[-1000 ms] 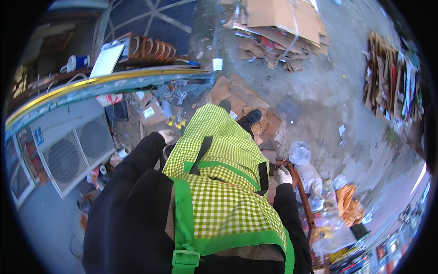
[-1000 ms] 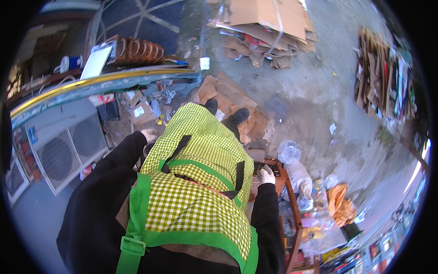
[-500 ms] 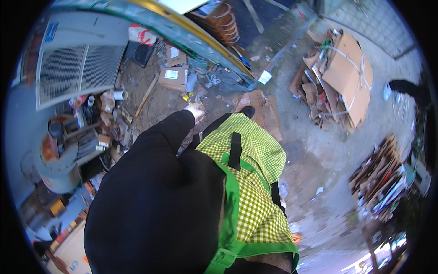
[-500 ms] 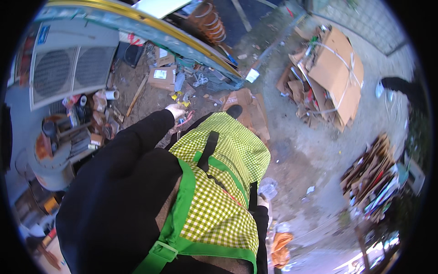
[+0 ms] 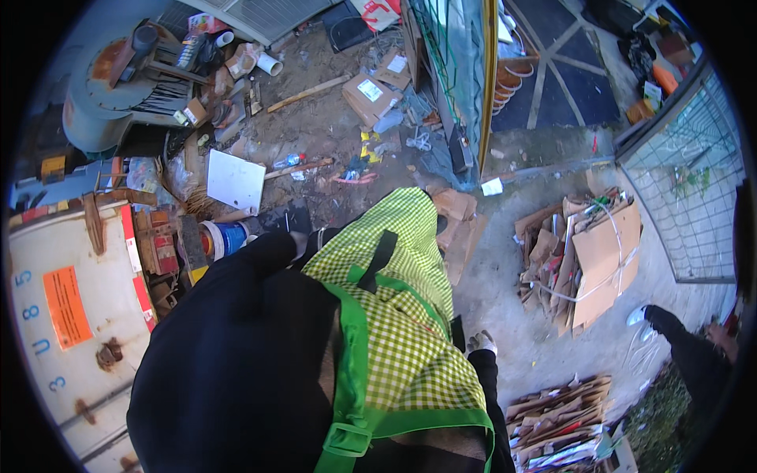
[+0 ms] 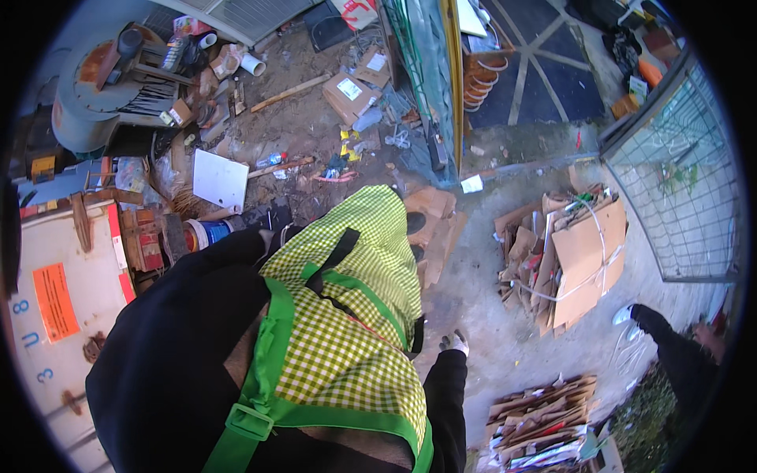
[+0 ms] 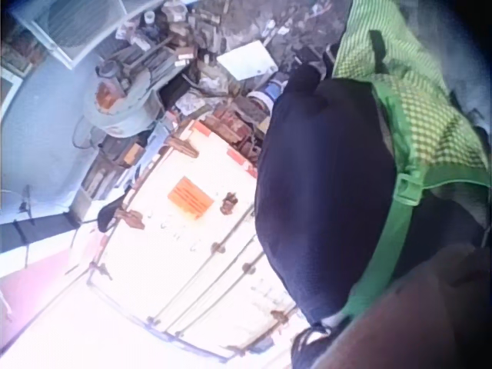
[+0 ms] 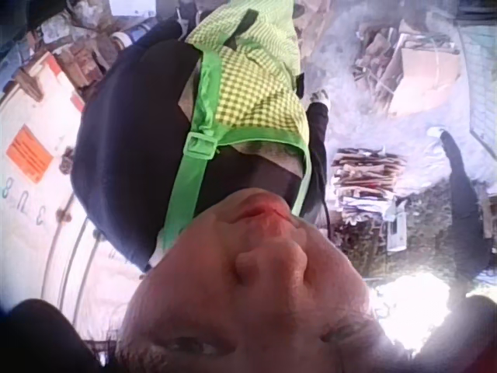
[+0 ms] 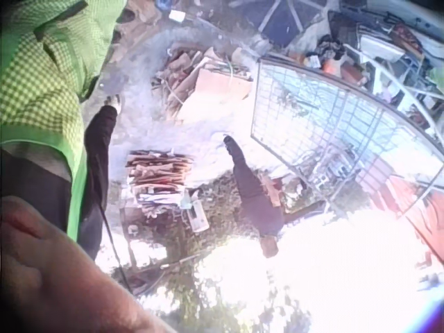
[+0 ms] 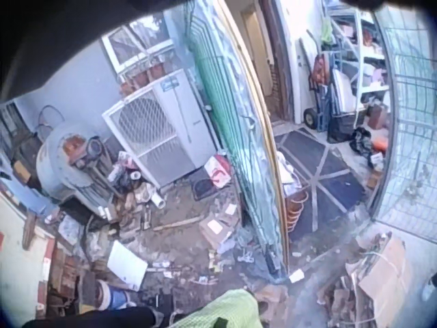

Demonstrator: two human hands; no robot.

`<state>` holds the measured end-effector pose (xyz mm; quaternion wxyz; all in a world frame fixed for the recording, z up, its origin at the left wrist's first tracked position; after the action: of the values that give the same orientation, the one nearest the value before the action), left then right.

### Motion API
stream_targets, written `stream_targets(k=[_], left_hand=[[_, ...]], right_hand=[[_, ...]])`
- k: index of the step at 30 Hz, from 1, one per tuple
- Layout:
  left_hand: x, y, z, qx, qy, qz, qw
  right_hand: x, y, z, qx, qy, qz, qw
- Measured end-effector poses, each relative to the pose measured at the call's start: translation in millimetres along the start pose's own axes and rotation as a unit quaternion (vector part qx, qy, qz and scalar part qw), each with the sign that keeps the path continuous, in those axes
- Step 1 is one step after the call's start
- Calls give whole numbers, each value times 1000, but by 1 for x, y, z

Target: The person sorts cardboard and plastic waste in a cluttered outdoor area. They use scissors to cut a cardboard box, then place various items including cardboard, plastic bottles, and packaging into a black trash bag.

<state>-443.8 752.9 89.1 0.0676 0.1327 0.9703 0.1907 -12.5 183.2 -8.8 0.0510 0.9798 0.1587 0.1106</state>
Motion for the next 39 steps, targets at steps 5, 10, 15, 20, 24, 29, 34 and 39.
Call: stream_targets(k=[5,10,15,20,24,29,34,39], left_hand=[[61,-15,-31,56,25,36,997],[20,58,-5,-88,45,11,995],[9,125,16,-95,56,4,994],[92,166,59,-131,144,-46,980],[172,240,149,-173,109,-133,970],[219,365,362,-142,62,-174,972],[185,406,503,-68,30,-372,925],[137,465,573,-111,-4,-258,960]], right_hand=[[8,-48,19,16,22,21,999],[11,-83,14,16,23,-32,999],[22,-87,26,25,-35,-83,996],[65,-109,55,-61,-68,-192,977],[105,-226,32,-110,-26,-151,982],[129,-497,5,-5,78,-297,952],[185,-795,41,127,266,-518,803],[241,-975,120,112,166,-358,912]])
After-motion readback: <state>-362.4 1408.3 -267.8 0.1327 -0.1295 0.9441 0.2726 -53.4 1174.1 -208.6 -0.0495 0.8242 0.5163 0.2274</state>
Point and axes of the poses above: each hand's wrist, its own z-axis towards the middle knuckle, its own y-axis out of the back of the hand, x = y × z, the point moved 8 cm from there along z, towards the middle knuckle, and after that the axes turned 1 degree about y, right-handed, at the moved point
